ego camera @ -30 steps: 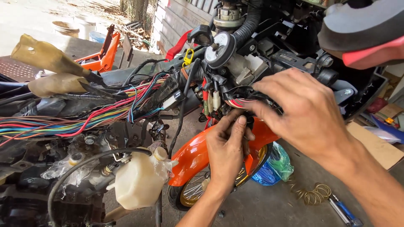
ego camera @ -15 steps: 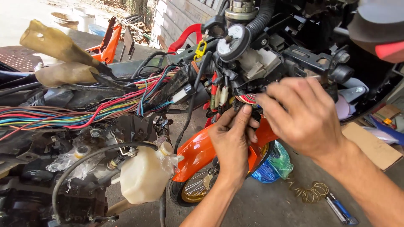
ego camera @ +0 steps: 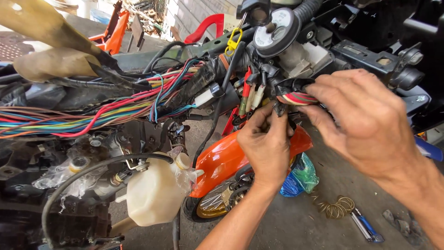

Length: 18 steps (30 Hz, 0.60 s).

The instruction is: Connecting electrical wiring harnesses and fitting a plastic front cowl onto a motorcycle frame.

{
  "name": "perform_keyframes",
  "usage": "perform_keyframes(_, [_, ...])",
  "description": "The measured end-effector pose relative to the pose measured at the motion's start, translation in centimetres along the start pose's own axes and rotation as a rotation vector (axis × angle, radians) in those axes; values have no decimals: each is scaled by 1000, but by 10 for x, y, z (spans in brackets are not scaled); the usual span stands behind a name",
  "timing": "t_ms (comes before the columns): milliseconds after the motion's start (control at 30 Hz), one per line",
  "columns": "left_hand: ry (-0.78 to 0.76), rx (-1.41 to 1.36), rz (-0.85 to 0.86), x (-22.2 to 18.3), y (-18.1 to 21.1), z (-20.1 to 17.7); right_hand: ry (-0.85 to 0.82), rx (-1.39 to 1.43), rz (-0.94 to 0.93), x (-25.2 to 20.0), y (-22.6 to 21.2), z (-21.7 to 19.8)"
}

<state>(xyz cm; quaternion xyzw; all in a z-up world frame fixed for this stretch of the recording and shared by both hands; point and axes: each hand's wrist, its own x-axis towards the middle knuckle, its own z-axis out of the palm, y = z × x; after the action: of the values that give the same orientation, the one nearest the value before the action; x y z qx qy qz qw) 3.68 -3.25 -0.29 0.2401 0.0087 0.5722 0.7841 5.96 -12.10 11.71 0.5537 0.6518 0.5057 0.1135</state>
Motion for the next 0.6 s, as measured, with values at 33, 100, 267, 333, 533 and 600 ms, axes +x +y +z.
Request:
perform_keyframes(33, [30, 84, 36, 1, -2, 0, -1, 92, 35, -1, 1, -1])
perform_keyframes(100, [-28, 116, 17, 0, 3, -5, -12, 184, 65, 3, 2, -4])
perform_keyframes(267, [-233, 175, 22, -6, 11, -17, -38, 284, 99, 8, 2, -10])
perform_keyframes(333, [-147, 139, -200, -3, 20, -14, -64, 314, 113, 8, 2, -11])
perform_keyframes(533, [-254, 30, -34, 5, 22, -13, -165, 381, 193, 18, 13, -16])
perform_keyframes(600, [-244, 30, -63, 4, 21, -13, -163, 378, 182, 18, 11, -17])
